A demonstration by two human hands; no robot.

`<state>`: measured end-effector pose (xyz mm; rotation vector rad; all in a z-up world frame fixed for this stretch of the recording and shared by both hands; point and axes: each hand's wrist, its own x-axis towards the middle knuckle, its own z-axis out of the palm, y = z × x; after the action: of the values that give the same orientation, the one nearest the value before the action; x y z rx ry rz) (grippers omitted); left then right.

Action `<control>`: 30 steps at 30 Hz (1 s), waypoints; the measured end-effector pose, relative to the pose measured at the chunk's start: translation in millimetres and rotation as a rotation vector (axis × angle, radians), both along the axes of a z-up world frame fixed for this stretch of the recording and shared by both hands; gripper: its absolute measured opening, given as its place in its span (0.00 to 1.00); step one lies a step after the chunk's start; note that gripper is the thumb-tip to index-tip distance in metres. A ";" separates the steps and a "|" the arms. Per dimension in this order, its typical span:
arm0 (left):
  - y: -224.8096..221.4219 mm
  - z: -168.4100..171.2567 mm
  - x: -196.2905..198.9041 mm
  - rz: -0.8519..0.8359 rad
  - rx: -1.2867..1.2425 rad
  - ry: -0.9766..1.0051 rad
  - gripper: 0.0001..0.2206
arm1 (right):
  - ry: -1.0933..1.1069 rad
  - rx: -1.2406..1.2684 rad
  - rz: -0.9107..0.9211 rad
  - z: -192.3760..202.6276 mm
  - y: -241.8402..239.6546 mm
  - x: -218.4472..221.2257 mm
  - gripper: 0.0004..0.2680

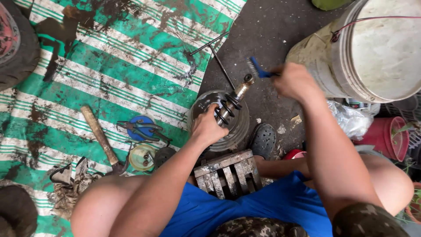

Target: Cleaning a motorcycle shock absorber by scrubbing it with a brush and dipping it into a container of cleaning fluid.

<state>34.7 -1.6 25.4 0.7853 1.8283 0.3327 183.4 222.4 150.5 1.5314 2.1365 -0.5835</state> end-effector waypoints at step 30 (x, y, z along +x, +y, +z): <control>13.9 45.5 -8.5 -0.104 -0.134 0.026 0.47 | 0.039 0.088 -0.045 96.4 -19.8 34.4 0.11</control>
<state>26.2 12.3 70.9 0.7911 1.8062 0.1319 217.8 202.6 246.9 1.6314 2.1885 -0.5443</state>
